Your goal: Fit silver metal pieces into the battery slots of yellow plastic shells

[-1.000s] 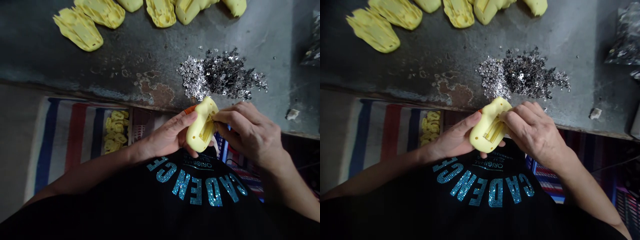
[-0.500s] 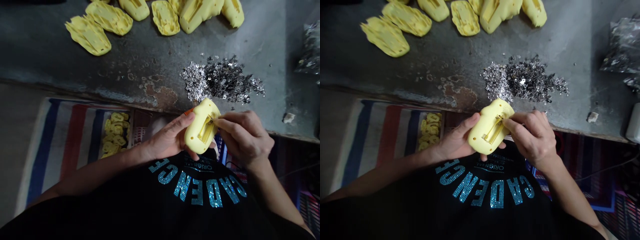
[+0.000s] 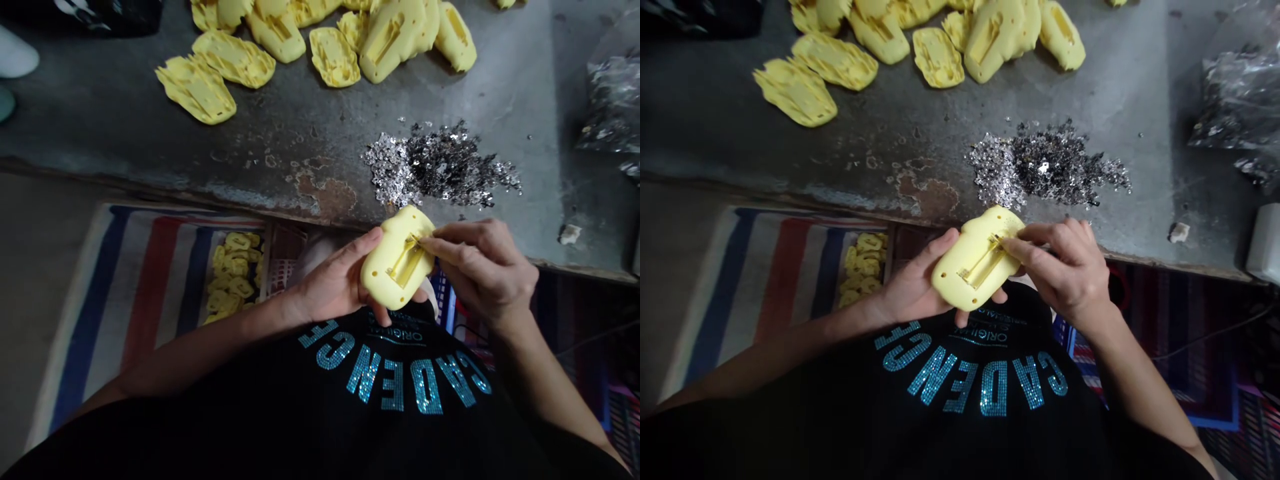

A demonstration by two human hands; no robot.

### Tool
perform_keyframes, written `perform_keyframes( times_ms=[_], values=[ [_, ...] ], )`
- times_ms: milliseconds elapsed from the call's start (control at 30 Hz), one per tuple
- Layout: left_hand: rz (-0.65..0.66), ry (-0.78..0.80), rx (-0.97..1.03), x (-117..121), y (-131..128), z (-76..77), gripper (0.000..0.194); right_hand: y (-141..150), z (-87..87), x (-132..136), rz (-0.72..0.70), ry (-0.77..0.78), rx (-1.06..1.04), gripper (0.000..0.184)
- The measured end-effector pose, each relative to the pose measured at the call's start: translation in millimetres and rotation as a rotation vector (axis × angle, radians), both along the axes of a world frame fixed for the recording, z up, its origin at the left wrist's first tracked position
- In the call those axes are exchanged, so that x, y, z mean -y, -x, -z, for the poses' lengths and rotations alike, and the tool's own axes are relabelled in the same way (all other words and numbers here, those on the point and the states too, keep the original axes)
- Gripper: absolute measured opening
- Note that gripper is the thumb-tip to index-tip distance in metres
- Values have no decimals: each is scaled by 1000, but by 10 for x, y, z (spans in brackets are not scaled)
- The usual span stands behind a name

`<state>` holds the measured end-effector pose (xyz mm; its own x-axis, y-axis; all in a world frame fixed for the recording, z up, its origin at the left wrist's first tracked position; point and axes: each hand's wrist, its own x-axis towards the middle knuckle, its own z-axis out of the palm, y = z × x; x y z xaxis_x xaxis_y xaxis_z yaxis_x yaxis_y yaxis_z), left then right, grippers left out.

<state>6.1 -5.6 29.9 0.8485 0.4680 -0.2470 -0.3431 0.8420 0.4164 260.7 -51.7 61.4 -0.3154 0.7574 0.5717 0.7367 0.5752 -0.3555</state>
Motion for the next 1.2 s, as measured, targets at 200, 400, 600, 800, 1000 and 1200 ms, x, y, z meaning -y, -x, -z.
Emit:
perform_keyframes(
  times_ms=[200, 400, 600, 800, 1000, 1200],
  values=[
    [-96, -203, -14, 57, -13, -12, 63, 17, -114, -78, -64, 190, -283, 20],
    [-197, -260, -137, 151, -5, 44, 68, 85, -86, -86, -48, 80, -112, 20],
    [-213, -343, -169, 194, 11, 50, 67, 126, -94, -86, 25, 199, -60, 15],
    [-94, -229, -146, 122, 36, 59, 74, 6, -189, -194, -75, 404, -201, 12],
    [-79, -248, -162, 106, 6, 24, 84, -47, -363, -287, -122, 488, -40, 10],
    [-97, -240, -209, 119, -2, 3, 86, -25, -338, -335, -144, 422, 48, 9]
  ],
)
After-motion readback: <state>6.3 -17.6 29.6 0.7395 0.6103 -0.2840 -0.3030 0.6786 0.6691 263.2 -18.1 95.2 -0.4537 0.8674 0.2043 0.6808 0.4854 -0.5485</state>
